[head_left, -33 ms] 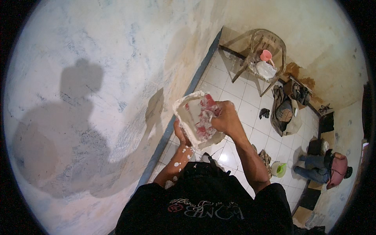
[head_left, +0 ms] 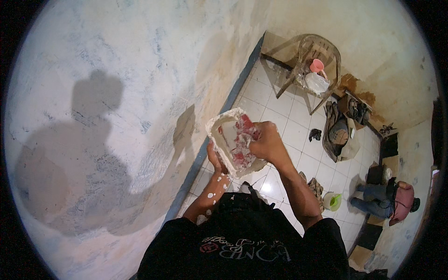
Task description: The person holds a plastic tray containing white plaster and uses a red spatula to scrape and mix the material before applying a layer of it onto a wall.
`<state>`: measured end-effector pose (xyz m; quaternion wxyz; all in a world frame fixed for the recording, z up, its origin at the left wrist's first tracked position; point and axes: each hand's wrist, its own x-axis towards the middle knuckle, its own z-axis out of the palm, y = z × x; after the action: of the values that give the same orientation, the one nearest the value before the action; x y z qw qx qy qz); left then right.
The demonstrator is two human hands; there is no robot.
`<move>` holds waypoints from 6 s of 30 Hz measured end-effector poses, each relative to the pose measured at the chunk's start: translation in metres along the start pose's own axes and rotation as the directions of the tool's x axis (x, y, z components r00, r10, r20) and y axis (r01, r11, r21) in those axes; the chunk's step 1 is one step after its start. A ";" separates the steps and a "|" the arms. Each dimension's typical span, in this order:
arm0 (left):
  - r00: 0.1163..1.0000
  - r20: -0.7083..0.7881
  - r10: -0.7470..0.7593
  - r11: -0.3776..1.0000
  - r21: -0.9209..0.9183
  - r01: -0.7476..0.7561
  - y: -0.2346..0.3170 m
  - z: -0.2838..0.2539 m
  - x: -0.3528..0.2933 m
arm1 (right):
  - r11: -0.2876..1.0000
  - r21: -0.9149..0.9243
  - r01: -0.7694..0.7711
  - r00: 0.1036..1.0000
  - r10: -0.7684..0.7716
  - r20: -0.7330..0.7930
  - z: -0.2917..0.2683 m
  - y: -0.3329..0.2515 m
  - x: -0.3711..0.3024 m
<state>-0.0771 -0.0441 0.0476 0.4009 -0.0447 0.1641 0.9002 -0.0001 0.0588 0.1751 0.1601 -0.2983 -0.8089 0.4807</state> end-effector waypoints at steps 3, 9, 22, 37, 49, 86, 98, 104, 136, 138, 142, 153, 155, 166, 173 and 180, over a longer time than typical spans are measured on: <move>0.997 0.075 0.000 0.999 -0.035 0.002 0.001 -0.008 0.004 | 0.975 -0.169 0.144 0.989 -0.146 -0.003 0.002 0.000 0.002; 0.999 0.022 0.029 0.999 -0.014 -0.029 0.002 -0.002 0.000 | 0.932 -0.351 0.088 0.981 -0.142 -0.130 -0.023 -0.031 -0.010; 0.998 -0.066 0.024 0.999 -0.027 -0.026 0.004 0.004 -0.008 | 0.735 -0.541 0.409 0.892 -0.448 0.065 0.036 -0.021 -0.025; 0.996 0.083 0.018 0.999 -0.051 -0.014 0.002 -0.009 0.000 | 0.987 -0.158 -0.009 0.999 0.017 0.046 -0.006 -0.008 0.004; 0.999 0.025 0.021 0.999 -0.045 -0.020 0.007 -0.001 -0.008 | 0.970 -0.231 0.075 0.995 -0.056 0.088 -0.002 -0.010 -0.006; 0.991 -0.025 -0.132 0.986 0.099 0.133 0.006 -0.004 -0.005 | 0.849 -0.448 0.281 0.957 -0.282 0.065 -0.009 -0.017 0.015; 0.998 0.055 -0.029 0.999 -0.023 0.031 0.003 -0.012 -0.003 | 0.754 -0.501 0.425 0.895 -0.433 0.108 0.020 -0.028 -0.015; 0.999 -0.024 -0.035 0.998 0.051 0.036 0.007 0.004 -0.005 | 0.799 -0.522 0.299 0.920 -0.386 -0.063 0.014 -0.029 -0.009; 0.999 0.020 -0.046 0.990 -0.133 0.048 0.006 0.004 -0.003 | 0.867 -0.396 0.303 0.943 -0.333 -0.008 0.007 -0.027 -0.013; 1.000 -0.012 -0.022 0.996 -0.090 0.021 0.005 -0.005 0.002 | 0.894 -0.399 0.204 0.969 -0.242 -0.046 -0.009 -0.030 -0.007; 1.000 0.003 -0.009 0.996 -0.086 0.009 0.004 -0.014 0.004 | 0.968 -0.249 -0.003 0.999 -0.007 -0.038 -0.010 -0.032 0.003; 0.998 0.042 0.045 0.997 -0.064 -0.042 0.001 -0.010 0.004 | 0.986 -0.125 -0.111 0.993 0.114 0.017 -0.012 0.002 0.010; 1.000 0.022 0.004 0.996 -0.088 -0.003 0.003 -0.010 0.006 | 0.989 -0.097 -0.116 0.992 0.120 0.034 -0.008 -0.004 0.007; 0.995 0.101 -0.007 0.998 -0.069 0.014 0.005 0.001 0.002 | 0.987 -0.162 -0.016 1.000 0.015 -0.005 0.002 -0.010 0.002; 0.997 0.080 -0.022 0.997 -0.075 0.028 0.006 0.000 0.000 | 0.986 -0.119 -0.118 0.993 0.115 -0.033 -0.007 -0.011 0.003; 0.997 0.071 -0.030 0.998 -0.045 0.033 0.005 0.005 -0.001 | 0.952 -0.306 -0.010 0.999 0.000 -0.035 0.004 -0.004 0.003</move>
<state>-0.0794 -0.0465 0.0536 0.4196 -0.0250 0.1285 0.8982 -0.0060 0.0562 0.1768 0.1249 -0.3298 -0.8699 0.3449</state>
